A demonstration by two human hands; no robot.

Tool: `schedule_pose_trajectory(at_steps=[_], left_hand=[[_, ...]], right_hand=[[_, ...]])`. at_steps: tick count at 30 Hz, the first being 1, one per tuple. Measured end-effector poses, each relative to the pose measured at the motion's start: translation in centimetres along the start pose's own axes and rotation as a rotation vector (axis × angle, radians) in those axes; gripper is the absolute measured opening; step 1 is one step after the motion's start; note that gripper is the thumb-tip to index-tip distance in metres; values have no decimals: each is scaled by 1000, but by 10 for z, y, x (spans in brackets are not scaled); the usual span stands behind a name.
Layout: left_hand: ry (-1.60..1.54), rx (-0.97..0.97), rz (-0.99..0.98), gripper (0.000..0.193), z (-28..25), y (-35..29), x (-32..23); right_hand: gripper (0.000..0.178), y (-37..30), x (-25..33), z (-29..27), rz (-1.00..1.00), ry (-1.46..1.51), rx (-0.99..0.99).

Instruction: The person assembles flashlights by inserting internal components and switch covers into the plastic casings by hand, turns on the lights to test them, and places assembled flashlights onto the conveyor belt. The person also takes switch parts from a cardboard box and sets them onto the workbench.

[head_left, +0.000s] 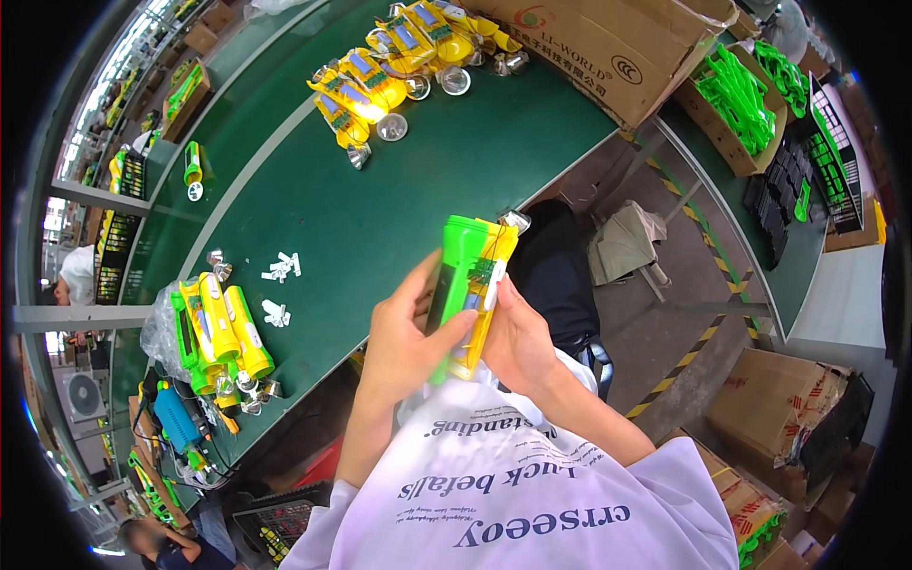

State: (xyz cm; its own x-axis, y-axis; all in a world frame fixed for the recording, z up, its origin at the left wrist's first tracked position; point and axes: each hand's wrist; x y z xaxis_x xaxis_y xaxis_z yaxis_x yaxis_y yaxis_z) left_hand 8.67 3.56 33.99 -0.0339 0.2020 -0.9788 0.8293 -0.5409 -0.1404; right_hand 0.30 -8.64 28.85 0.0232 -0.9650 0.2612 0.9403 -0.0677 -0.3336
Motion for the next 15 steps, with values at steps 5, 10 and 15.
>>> schedule_pose_trajectory(at_steps=[5,10,15], left_hand=[[-77,-142,57,67,5,-6,2],[235,-192,128,66,15,-13,2],[275,-220,177,68,18,-10,12]], right_hand=[[41,-1,-4,3,-38,-97,-39],[42,1,-7,3,-74,-211,-103],[44,1,-4,0,-71,-227,-86]])
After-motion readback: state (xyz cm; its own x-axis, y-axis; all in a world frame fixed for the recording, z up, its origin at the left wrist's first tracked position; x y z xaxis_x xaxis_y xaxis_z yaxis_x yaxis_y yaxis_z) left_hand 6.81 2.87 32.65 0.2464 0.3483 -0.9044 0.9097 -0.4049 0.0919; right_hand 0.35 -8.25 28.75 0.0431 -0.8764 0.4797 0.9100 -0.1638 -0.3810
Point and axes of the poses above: each hand's wrist, its own y-axis towards the middle knuckle, its own z-axis out of the palm, x = y × z, and after that the axes turned 7 degrees about -x, right-handed
